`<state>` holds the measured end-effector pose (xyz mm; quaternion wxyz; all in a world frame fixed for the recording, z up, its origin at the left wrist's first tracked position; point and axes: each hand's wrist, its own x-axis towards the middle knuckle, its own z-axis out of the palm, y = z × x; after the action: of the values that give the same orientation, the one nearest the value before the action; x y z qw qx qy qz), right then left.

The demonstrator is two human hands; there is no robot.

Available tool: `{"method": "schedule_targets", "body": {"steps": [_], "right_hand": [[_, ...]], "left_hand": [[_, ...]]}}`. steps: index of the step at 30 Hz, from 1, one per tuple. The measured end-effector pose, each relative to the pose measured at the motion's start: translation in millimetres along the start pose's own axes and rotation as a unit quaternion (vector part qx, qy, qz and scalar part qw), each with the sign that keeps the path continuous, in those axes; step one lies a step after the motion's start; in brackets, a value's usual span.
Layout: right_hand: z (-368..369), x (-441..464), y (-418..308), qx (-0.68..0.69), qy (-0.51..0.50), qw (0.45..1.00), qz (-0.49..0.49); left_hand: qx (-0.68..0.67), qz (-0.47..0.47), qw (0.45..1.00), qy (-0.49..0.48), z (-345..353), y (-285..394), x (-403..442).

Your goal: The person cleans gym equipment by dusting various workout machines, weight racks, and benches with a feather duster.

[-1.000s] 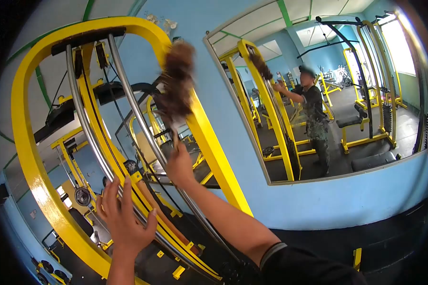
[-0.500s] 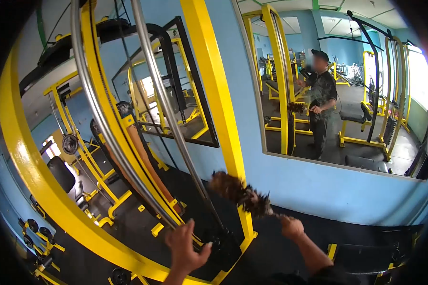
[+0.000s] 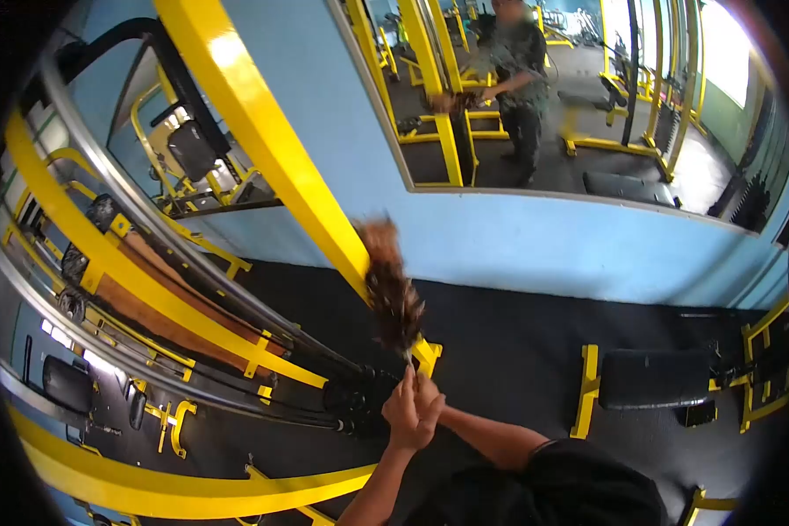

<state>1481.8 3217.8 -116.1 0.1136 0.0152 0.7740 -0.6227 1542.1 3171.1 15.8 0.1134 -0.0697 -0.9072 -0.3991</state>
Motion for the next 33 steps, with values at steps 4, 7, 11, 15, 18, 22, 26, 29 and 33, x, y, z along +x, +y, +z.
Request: {"method": "schedule_targets", "body": {"steps": [4,7,11,15,18,22,26,29,33], "right_hand": [[15,-17,31,0.061,-0.061,0.947,0.31],[30,-21,41,0.099,0.033,0.991,0.082],[33,5,44,0.121,-0.048,0.984,0.12],[48,29,137,0.01,0.01,0.97,0.244],[13,55,179,-0.037,0.039,0.96,0.274],[-47,75,182,0.008,-0.023,0.964,0.266],[-52,109,256,-0.125,-0.117,0.951,0.257],[-56,160,348,-0.307,-0.165,0.901,0.26],[-65,204,362,-0.305,-0.178,0.845,0.401]], "left_hand": [[0.047,-0.08,0.995,-0.048,-1,-38,-24],[0.02,-0.17,0.983,-0.064,-2,-57,-34],[-0.059,-0.262,0.952,-0.148,27,-92,-39],[-0.097,-0.42,0.875,-0.22,64,-123,-45],[-0.136,-0.47,0.847,-0.207,89,-144,-55],[-0.146,-0.5,0.829,-0.205,108,-148,-60],[-0.148,-0.525,0.809,-0.218,135,-167,-93],[-0.134,-0.534,0.797,-0.248,150,-172,-116],[-0.086,-0.53,0.788,-0.302,155,-175,-155]]}}
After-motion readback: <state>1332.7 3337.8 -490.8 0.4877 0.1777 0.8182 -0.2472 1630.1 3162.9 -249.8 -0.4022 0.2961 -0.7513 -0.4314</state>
